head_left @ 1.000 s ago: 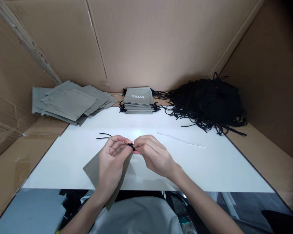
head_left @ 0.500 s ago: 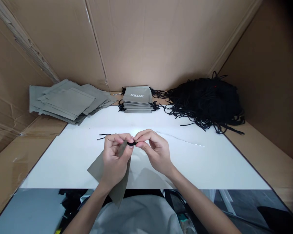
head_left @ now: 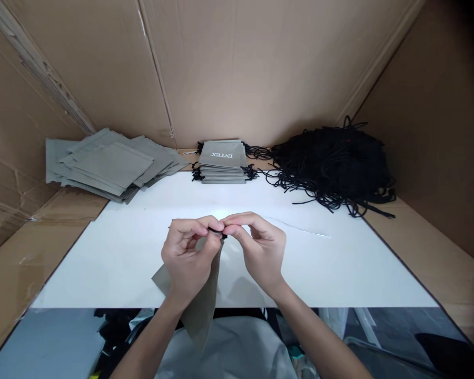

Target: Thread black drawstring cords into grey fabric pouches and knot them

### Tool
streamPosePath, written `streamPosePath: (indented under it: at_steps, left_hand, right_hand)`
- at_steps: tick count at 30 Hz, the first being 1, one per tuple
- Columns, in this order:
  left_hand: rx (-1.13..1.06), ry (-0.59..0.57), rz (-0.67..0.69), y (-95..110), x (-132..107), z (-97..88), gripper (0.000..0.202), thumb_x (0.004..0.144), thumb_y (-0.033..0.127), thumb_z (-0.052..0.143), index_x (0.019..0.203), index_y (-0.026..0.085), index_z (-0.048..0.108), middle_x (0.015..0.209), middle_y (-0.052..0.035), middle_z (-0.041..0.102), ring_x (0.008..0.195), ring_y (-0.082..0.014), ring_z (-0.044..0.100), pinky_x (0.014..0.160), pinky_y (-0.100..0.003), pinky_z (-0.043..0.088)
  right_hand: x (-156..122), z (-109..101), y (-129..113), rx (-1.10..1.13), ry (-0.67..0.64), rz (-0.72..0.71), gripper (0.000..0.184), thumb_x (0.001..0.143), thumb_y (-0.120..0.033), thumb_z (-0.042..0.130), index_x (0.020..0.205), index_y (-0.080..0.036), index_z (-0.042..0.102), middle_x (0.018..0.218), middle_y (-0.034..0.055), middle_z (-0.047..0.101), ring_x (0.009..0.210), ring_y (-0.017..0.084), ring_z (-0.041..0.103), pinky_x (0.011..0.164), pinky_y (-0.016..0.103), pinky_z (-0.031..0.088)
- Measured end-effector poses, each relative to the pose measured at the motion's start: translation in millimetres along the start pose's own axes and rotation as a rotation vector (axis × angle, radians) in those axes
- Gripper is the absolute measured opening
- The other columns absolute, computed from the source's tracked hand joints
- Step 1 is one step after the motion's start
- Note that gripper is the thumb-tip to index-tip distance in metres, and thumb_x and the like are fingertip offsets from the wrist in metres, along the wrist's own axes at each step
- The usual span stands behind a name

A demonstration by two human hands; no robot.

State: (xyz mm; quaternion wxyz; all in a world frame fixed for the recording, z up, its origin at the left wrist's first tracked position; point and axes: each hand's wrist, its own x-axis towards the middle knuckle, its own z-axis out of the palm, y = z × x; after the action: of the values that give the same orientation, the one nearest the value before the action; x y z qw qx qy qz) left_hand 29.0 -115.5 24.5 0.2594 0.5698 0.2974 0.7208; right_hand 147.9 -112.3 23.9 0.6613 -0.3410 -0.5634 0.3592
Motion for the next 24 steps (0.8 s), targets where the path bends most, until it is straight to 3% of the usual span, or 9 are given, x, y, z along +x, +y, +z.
streamPosePath:
  at_steps: [6, 13, 20, 24]
  left_hand:
    - [-0.037, -0.195, -0.019, -1, -4, -14.7, 0.031, 0.084, -0.006, 0.058, 0.087, 0.021, 0.043, 0.084, 0.0005, 0.073, 0.075, -0.011, 0.067, 0.068, -0.024, 0.058]
    - [0.057, -0.422, -0.036, 7, -7, -27.0, 0.033, 0.083, -0.005, 0.055, 0.086, 0.024, 0.039, 0.076, 0.0023, 0.071, 0.078, -0.0143, 0.06, 0.068, -0.027, 0.05]
    - [0.0, -0.282, -0.28, 17, -14, -27.6, 0.042, 0.076, -0.006, 0.062, 0.098, 0.025, 0.046, 0.074, 0.0035, 0.072, 0.072, -0.0147, 0.065, 0.07, -0.027, 0.055]
    - [0.03, -0.317, -0.385, 23, -11, -30.4, 0.056, 0.074, -0.004, 0.064, 0.118, 0.027, 0.047, 0.078, 0.0025, 0.072, 0.07, -0.014, 0.067, 0.069, -0.025, 0.056]
  right_hand:
    - [2, -17, -8, -0.011, -0.217, 0.153, 0.008, 0.089, -0.019, 0.07, 0.082, -0.022, 0.073, 0.083, -0.0015, 0.074, 0.081, 0.013, 0.067, 0.078, 0.024, 0.053]
    - [11, -31, -9, -0.045, -0.467, 0.127, 0.013, 0.092, -0.027, 0.067, 0.082, -0.021, 0.071, 0.085, 0.001, 0.07, 0.082, 0.015, 0.064, 0.078, 0.029, 0.051]
    - [17, -38, -19, -0.152, -0.635, 0.093, 0.018, 0.093, -0.033, 0.066, 0.082, -0.021, 0.072, 0.084, 0.0019, 0.071, 0.078, 0.015, 0.065, 0.074, 0.029, 0.052]
    - [17, -40, -23, -0.192, -0.685, 0.129, 0.013, 0.091, -0.029, 0.068, 0.081, -0.021, 0.072, 0.081, -0.0003, 0.073, 0.075, 0.014, 0.066, 0.074, 0.026, 0.052]
